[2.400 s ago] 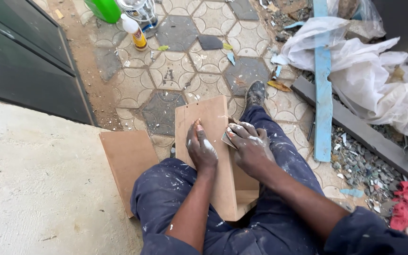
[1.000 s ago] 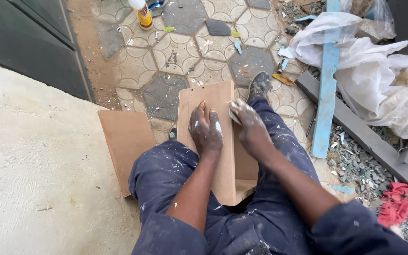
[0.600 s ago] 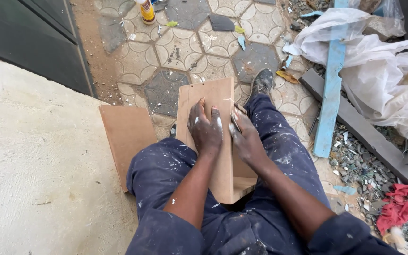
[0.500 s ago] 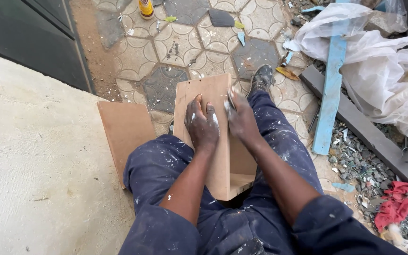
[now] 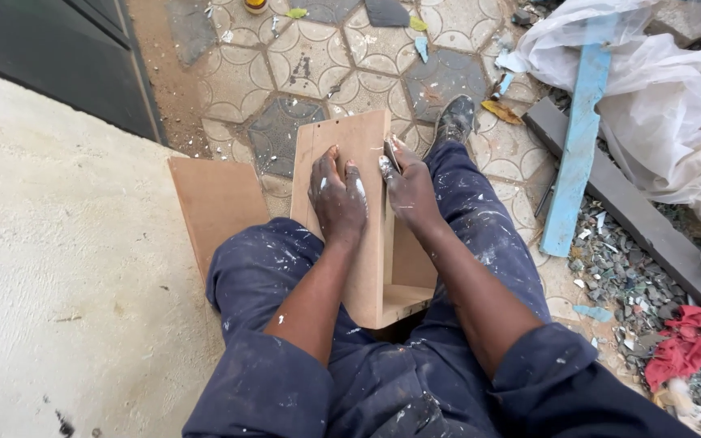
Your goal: The person sits on the floor and sands a rectangular wooden board using a sanding block held in the right hand. They repeatedly rub the block across the surface and edges of the board, which rests on their lap, while debris and tools are visible on the surrounding tiled floor.
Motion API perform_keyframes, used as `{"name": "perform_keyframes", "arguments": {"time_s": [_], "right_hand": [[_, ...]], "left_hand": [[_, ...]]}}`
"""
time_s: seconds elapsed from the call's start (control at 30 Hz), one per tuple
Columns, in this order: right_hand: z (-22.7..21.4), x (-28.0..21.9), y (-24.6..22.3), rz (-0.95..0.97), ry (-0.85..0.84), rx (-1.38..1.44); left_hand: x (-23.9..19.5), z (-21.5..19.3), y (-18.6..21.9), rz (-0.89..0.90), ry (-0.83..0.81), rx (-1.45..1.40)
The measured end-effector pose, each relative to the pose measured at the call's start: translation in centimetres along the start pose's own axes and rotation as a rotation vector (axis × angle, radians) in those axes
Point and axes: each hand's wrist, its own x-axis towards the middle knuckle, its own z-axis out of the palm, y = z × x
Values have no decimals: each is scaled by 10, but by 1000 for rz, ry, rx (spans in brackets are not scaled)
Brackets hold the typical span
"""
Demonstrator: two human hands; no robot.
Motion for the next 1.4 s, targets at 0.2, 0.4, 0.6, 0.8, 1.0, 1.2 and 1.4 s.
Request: {"name": "perform_keyframes", "arguments": {"time_s": [0.2,0.4,0.6,0.8,1.0,1.2,1.4], "right_hand": [[-3,-58,-14,73,-53,-33],[-7,0,43,228,21,126],[-10,8,95,562,148,674],[-24,24,109,677,177,708],[-24,24,71,668,142,736],[4,0,50,548,61,654],[2,5,47,563,117,738]], "left_hand": [[-2,2,3,1,2,36],[-1,-1,4,-11,-15,10],[-2,-1,5,8,10,27],[-2,2,-1,29,12,54],[-2,1,0,24,-6,37],[-3,-7,18,10,-91,79],[-4,-8,28,-36,-107,96]]}}
